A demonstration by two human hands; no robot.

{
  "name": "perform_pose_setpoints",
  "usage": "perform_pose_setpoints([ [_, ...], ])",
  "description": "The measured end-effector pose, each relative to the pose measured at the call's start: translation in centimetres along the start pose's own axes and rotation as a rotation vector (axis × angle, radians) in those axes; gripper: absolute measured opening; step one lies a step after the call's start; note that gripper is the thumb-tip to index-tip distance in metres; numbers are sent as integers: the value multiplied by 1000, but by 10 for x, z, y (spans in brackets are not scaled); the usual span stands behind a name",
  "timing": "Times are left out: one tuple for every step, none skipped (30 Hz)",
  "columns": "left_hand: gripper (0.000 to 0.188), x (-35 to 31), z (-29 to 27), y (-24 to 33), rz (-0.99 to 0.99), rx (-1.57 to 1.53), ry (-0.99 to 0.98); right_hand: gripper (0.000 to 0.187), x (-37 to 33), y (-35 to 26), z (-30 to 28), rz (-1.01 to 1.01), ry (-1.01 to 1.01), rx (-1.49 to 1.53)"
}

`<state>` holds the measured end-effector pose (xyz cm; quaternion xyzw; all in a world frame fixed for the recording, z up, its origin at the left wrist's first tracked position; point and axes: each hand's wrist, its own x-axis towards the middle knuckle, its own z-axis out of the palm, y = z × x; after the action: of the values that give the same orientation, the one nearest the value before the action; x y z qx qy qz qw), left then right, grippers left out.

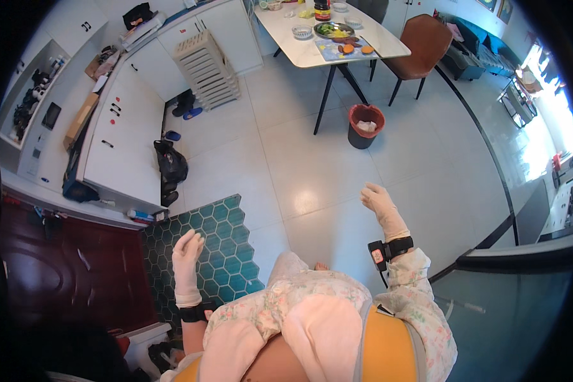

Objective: The person clears a cluttered kitchen table, moves a packaged food item into the refrigerator, washes dishes and utensils at the sink, and wipes the table surface with a cloth. They handle bowls, chopsticks, a bottle, and a plastic bag during the process.

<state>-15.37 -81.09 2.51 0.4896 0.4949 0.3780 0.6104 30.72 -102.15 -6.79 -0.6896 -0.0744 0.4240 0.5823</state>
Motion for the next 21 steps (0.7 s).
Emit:
perform_pose_setpoints([
  [35,23,1,-1,-26,-42,34,55,24,-21,14,2,4,-10],
  [34,48,4,-2,-44,-36,85,56,48,-40,26,-8,-2,-16],
  [34,78,5,-1,-60,-51,92,56,75,-61,38,-24,-5,-20],
  [34,110,5,1,-73,-66,97,54,104,-83,49,-38,-10,-11],
  [33,142,6,3,-88,-76,101,52,131,-103,60,-47,-14,1],
  [32,178,8,7,-68,-88,123,49,155,-122,73,-48,5,18],
  [32,215,9,14,-83,-75,164,48,177,-139,85,-61,1,31],
  [32,256,13,25,-71,-73,181,48,198,-160,96,-74,20,48],
  [32,298,21,37,-83,-74,214,47,221,-183,107,-106,33,61],
  [31,336,28,50,-17,-53,164,45,241,-201,118,-112,27,83],
  [30,375,42,62,11,-43,165,45,259,-219,128,-101,9,51],
  [31,411,58,76,8,-43,118,45,280,-237,139,-100,-3,27],
  [32,441,73,90,14,-40,61,45,295,-249,149,-89,-12,7],
  [34,472,92,103,-7,-27,-1,47,310,-260,159,-120,11,25],
  [35,505,114,116,-17,-27,-72,47,327,-272,166,-95,36,34],
  [37,538,135,128,-35,-6,-137,48,345,-285,172,-73,57,43],
  [36,568,154,139,-14,46,-192,48,362,-295,178,-57,72,63],
  [36,599,172,148,-2,51,-227,49,381,-306,183,-68,93,82],
  [35,630,189,156,24,39,-282,50,403,-317,186,-85,109,106],
  [35,658,201,163,22,87,-271,50,421,-328,189,-97,135,121],
  [35,687,213,170,38,115,-276,51,442,-340,192,-104,145,148],
])
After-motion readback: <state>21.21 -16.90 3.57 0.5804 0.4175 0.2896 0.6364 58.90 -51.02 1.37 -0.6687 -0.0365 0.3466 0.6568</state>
